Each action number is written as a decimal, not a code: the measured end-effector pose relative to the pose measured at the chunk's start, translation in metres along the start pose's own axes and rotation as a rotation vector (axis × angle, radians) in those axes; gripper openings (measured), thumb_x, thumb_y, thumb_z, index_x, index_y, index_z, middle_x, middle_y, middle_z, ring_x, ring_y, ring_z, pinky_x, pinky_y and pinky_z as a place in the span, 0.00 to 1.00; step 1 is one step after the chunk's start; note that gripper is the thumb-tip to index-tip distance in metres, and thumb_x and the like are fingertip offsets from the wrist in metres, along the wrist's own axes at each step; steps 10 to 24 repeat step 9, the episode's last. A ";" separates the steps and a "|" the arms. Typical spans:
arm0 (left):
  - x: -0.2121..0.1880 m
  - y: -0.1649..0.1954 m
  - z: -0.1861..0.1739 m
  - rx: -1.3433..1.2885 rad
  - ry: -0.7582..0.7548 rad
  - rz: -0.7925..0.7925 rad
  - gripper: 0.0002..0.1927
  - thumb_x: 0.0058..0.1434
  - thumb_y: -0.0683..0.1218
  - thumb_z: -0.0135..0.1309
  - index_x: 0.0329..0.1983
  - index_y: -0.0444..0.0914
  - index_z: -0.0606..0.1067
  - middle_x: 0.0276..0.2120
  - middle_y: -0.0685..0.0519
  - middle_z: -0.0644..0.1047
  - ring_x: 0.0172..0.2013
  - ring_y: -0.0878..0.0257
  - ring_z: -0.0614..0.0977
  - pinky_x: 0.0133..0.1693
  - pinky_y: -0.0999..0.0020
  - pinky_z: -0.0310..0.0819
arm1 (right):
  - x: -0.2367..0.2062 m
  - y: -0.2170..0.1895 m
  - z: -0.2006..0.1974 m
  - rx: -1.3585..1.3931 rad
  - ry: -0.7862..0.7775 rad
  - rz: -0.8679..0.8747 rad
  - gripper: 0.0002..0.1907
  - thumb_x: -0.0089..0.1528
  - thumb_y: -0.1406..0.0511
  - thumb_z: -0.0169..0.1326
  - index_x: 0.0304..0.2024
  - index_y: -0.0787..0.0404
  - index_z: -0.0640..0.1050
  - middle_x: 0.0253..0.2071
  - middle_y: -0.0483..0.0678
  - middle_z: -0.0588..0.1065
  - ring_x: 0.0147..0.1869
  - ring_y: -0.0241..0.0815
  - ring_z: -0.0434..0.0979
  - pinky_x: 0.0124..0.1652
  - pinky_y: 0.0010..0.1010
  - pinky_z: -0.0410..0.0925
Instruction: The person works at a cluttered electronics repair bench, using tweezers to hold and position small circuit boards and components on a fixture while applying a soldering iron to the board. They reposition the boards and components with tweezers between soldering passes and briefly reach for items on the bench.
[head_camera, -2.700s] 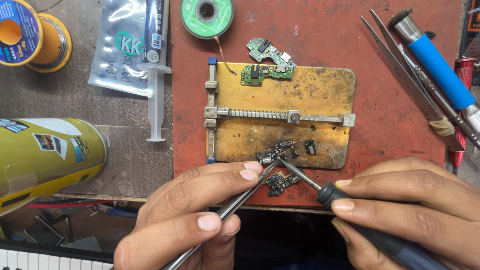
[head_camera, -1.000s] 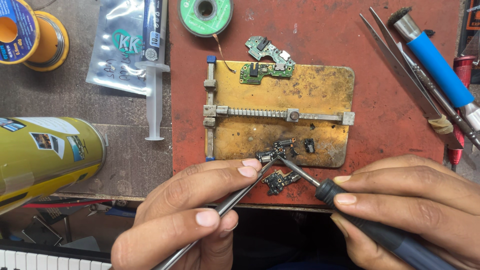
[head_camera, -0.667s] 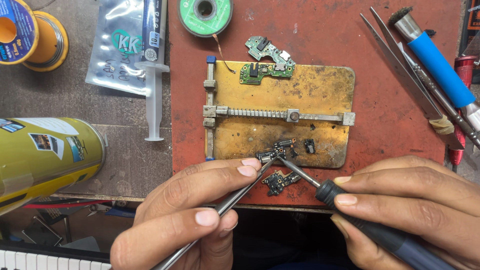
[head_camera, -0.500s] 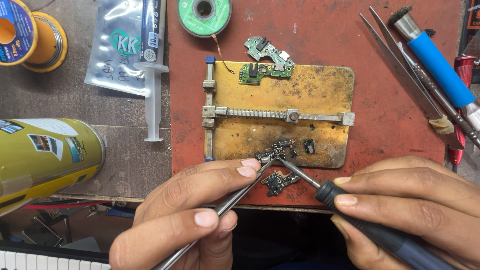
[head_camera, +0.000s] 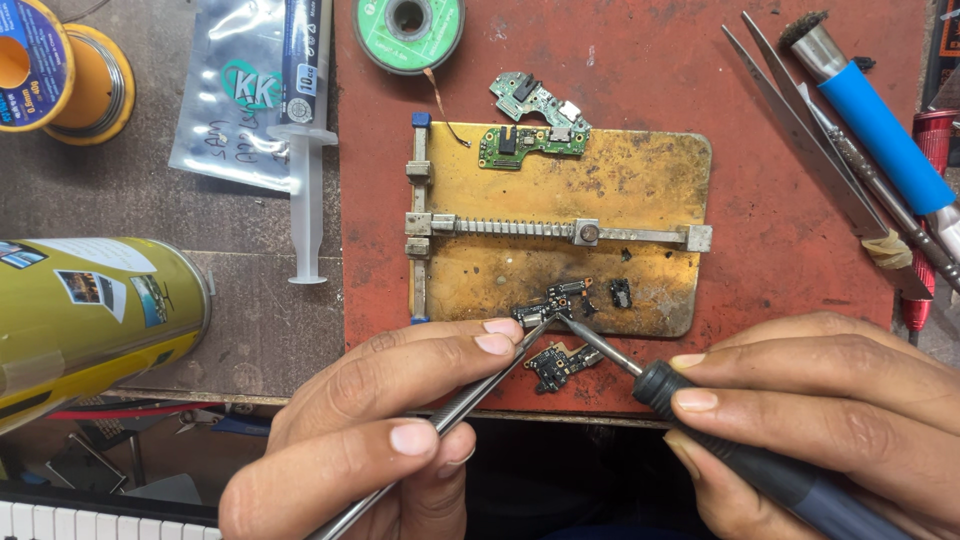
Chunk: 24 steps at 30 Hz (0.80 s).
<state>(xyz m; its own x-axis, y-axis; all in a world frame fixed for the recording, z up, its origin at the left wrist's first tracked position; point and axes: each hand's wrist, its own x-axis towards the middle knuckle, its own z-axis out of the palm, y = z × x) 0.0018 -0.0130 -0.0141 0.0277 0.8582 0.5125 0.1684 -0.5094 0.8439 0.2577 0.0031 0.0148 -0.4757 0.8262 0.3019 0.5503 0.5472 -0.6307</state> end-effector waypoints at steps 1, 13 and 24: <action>0.000 0.000 0.000 -0.001 -0.001 -0.001 0.10 0.79 0.43 0.48 0.54 0.42 0.58 0.47 0.41 0.81 0.46 0.51 0.90 0.50 0.59 0.91 | 0.000 0.000 0.000 0.000 -0.002 0.002 0.20 0.50 0.66 0.69 0.44 0.56 0.79 0.41 0.47 0.80 0.46 0.43 0.85 0.46 0.33 0.78; 0.009 0.005 -0.002 0.006 -0.008 -0.011 0.10 0.79 0.43 0.47 0.54 0.42 0.58 0.47 0.41 0.81 0.46 0.51 0.90 0.50 0.59 0.89 | 0.008 0.007 -0.015 -0.004 -0.015 0.001 0.20 0.51 0.66 0.69 0.44 0.56 0.79 0.41 0.47 0.80 0.46 0.43 0.85 0.47 0.33 0.78; 0.009 0.005 -0.002 0.006 -0.008 -0.011 0.10 0.79 0.43 0.47 0.54 0.42 0.58 0.47 0.41 0.81 0.46 0.51 0.90 0.50 0.59 0.89 | 0.008 0.007 -0.015 -0.004 -0.015 0.001 0.20 0.51 0.66 0.69 0.44 0.56 0.79 0.41 0.47 0.80 0.46 0.43 0.85 0.47 0.33 0.78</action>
